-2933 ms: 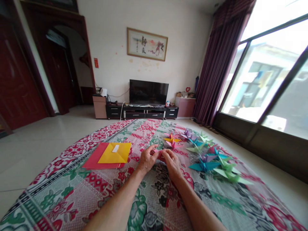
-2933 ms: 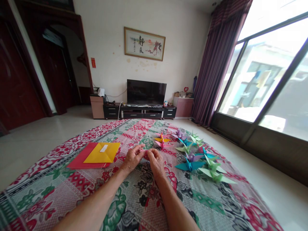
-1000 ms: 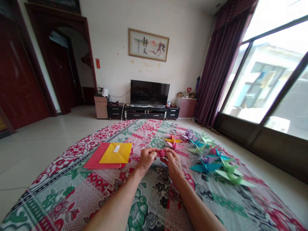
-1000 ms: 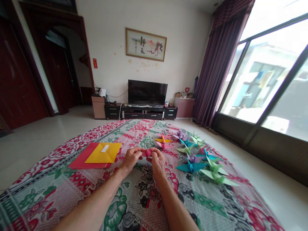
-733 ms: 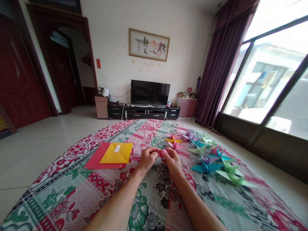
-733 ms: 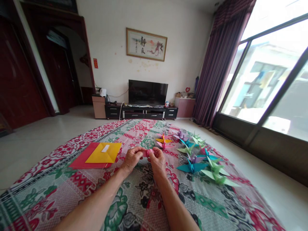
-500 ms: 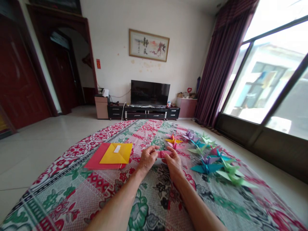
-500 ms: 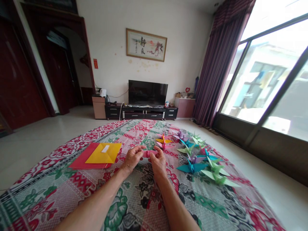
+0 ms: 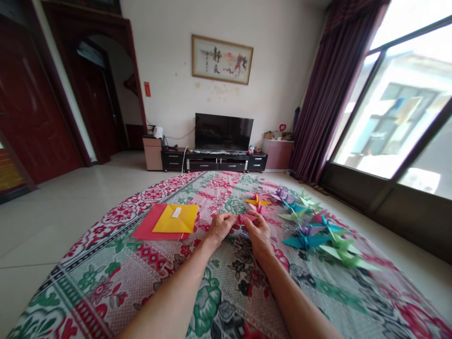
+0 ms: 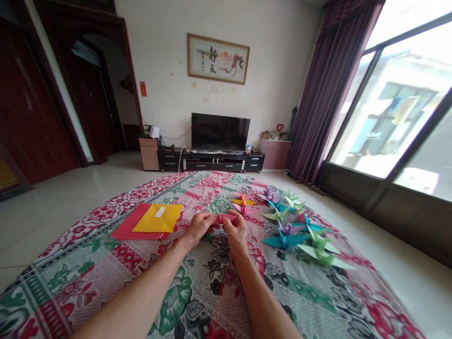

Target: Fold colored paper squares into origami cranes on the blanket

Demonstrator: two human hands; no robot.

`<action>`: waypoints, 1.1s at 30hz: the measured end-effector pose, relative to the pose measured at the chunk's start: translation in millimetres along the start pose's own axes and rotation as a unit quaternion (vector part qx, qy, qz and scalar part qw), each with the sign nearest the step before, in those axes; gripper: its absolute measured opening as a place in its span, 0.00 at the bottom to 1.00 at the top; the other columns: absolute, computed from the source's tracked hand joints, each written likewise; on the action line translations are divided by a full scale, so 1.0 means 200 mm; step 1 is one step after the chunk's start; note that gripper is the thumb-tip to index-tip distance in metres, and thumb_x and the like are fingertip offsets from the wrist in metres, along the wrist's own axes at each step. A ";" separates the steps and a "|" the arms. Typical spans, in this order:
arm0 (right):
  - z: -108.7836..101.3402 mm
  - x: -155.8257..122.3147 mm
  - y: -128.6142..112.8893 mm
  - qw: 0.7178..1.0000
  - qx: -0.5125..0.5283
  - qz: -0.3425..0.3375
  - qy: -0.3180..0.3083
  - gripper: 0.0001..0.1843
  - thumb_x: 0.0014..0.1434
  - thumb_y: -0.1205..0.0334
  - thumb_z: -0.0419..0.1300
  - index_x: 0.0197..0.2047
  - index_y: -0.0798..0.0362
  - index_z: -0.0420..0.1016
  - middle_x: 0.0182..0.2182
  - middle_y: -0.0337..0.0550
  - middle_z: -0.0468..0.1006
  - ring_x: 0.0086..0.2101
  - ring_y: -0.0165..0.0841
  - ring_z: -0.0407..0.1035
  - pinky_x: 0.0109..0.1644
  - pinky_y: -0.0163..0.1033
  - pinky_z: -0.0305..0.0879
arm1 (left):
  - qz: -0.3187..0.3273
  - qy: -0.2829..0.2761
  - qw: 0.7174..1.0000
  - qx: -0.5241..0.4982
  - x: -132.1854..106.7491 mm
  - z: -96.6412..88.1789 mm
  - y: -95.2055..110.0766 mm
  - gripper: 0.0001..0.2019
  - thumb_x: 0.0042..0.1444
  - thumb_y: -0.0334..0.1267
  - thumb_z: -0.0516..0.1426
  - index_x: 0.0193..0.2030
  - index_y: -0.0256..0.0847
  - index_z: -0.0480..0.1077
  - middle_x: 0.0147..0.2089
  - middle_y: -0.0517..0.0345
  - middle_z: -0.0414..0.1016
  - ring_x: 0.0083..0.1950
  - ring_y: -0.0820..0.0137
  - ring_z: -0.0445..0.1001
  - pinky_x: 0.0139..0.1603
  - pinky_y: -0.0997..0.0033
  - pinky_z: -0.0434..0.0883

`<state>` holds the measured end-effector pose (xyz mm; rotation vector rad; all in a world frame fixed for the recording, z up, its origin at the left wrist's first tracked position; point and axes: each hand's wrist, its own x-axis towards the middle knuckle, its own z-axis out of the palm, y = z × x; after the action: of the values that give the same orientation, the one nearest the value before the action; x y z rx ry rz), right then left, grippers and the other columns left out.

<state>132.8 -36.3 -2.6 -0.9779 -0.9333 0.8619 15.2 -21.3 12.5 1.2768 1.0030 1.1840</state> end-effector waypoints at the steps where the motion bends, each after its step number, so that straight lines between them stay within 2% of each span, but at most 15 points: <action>1: 0.00 0.00 0.00 1.000 -0.007 0.004 -0.005 0.19 0.41 0.55 0.65 0.37 0.54 0.73 0.23 0.36 0.74 0.22 0.26 0.65 0.27 0.33 0.63 | 0.003 -0.004 1.000 -0.007 0.00 0.00 0.00 0.16 0.44 0.49 0.59 0.26 0.36 0.71 0.22 0.56 0.73 0.26 0.70 0.72 0.23 0.76 0.63; 5: -0.01 -0.01 -0.01 0.999 -0.020 0.028 -0.024 0.14 0.42 0.52 0.64 0.29 0.54 0.75 0.24 0.37 0.75 0.23 0.27 0.66 0.28 0.33 0.64 | 0.008 -0.025 0.999 -0.035 0.00 -0.02 -0.01 0.16 0.44 0.50 0.60 0.26 0.36 0.70 0.23 0.57 0.74 0.27 0.71 0.73 0.25 0.77 0.63; 9: -0.01 -0.01 -0.01 0.998 0.004 0.051 -0.026 0.15 0.42 0.52 0.65 0.30 0.54 0.75 0.25 0.37 0.76 0.23 0.27 0.67 0.29 0.33 0.64 | -0.002 -0.036 0.997 -0.067 0.01 -0.04 -0.01 0.16 0.43 0.50 0.60 0.28 0.36 0.71 0.26 0.55 0.75 0.28 0.70 0.74 0.26 0.76 0.64; 17: -0.01 -0.01 -0.02 0.996 0.051 0.075 -0.020 0.14 0.41 0.53 0.66 0.29 0.54 0.74 0.23 0.35 0.74 0.22 0.25 0.66 0.27 0.32 0.64 | -0.016 -0.043 0.993 -0.108 0.01 -0.05 -0.01 0.16 0.40 0.49 0.62 0.27 0.35 0.71 0.24 0.56 0.74 0.29 0.69 0.74 0.27 0.75 0.64; 33: 0.00 -0.02 -0.04 0.992 0.082 0.092 0.006 0.15 0.38 0.56 0.68 0.28 0.55 0.72 0.20 0.35 0.73 0.22 0.26 0.66 0.25 0.31 0.64 | -0.024 -0.019 0.992 -0.123 0.01 -0.05 -0.01 0.15 0.40 0.47 0.62 0.25 0.35 0.69 0.22 0.58 0.72 0.25 0.71 0.73 0.25 0.76 0.63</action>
<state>132.4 -41.6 4.0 -0.9354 -0.7575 1.0691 6.7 -18.3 9.3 1.0705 0.8269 1.2022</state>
